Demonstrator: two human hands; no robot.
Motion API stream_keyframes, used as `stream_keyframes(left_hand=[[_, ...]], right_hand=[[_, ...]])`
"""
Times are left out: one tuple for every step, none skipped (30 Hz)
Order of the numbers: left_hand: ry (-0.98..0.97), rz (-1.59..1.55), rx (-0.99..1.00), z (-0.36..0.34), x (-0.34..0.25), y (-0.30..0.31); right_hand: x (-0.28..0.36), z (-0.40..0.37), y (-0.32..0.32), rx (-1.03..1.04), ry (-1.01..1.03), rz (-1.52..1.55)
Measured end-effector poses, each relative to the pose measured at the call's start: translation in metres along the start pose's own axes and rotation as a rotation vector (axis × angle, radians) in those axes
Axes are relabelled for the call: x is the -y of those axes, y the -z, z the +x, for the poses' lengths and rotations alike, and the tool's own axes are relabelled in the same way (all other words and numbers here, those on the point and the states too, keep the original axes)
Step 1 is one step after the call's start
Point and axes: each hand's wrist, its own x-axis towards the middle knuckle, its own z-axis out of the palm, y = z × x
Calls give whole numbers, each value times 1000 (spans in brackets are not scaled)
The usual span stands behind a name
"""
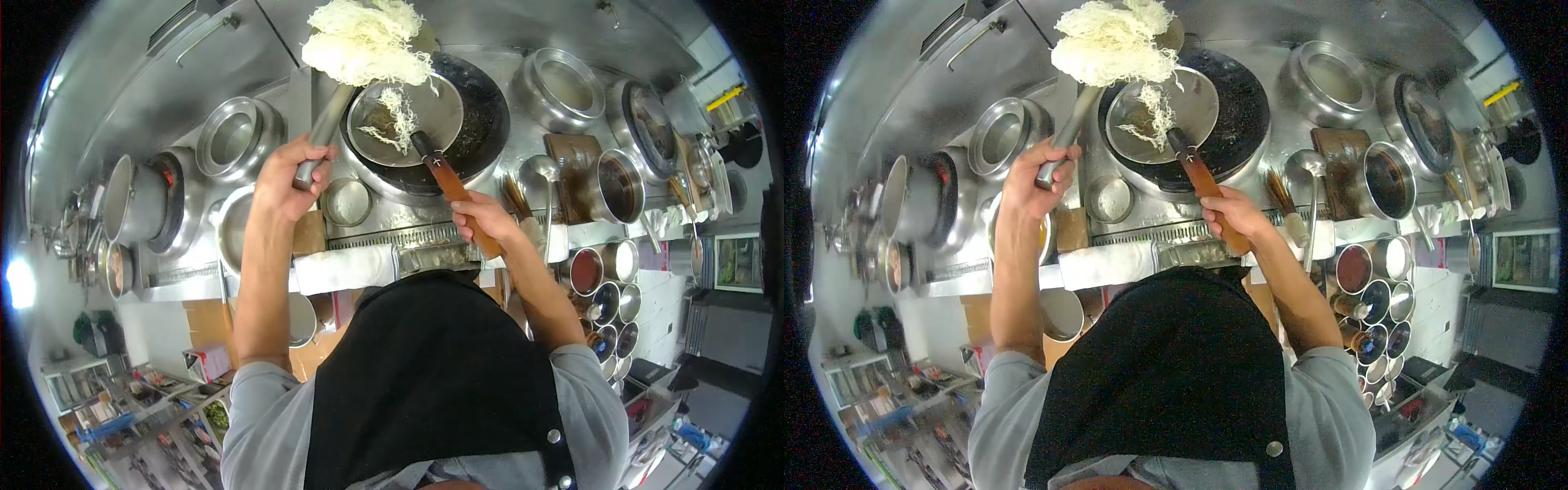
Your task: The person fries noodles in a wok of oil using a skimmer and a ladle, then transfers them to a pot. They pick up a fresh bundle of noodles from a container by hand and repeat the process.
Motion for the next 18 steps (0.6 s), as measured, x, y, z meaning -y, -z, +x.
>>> stream_keyframes(left_hand=[[-4, -4, 3, -1, 0, 2], [-4, -10, 5, -3, 0, 4], [-6, -18, 11, -4, -1, 6], [0, -15, 3, -4, -1, 10], [7, -14, -4, -4, 0, 17], [15, -15, -13, -3, 0, 21], [13, -18, -7, -1, 0, 25], [15, -22, -4, -1, 2, 29], [19, -24, -3, 0, 4, 33], [3, -9, -30, 0, 6, 33], [11, -16, -23, 1, 9, 35], [20, -21, -16, 3, 12, 39], [25, -21, -9, 4, 14, 41], [26, -19, -6, 5, 17, 42], [38, -25, 0, 6, 20, 43], [45, -32, 5, 7, 23, 44], [50, -40, 9, 8, 26, 45], [49, -30, -25, 7, 29, 50]], right_hand=[[-2, 0, -1, 12, 11, 37], [-6, 1, -1, 22, 19, 76], [-5, -1, -4, 30, 30, 111], [-4, -6, -7, 16, 49, 117], [-3, -13, -10, 1, 67, 122], [-1, -20, -12, -14, 82, 127], [1, -26, -12, -51, 103, 135], [0, -33, -11, -90, 120, 146], [-1, -38, -11, -127, 135, 160], [-1, -43, -7, -155, 167, 168], [0, -49, -3, -197, 186, 172], [3, -57, 1, -238, 207, 178], [4, -63, 8, -275, 230, 185], [4, -70, 19, -280, 257, 217], [8, -82, 25, -268, 289, 272], [8, -96, 36, -291, 325, 307], [7, -110, 47, -311, 359, 340], [6, -126, 55, -327, 400, 370]])
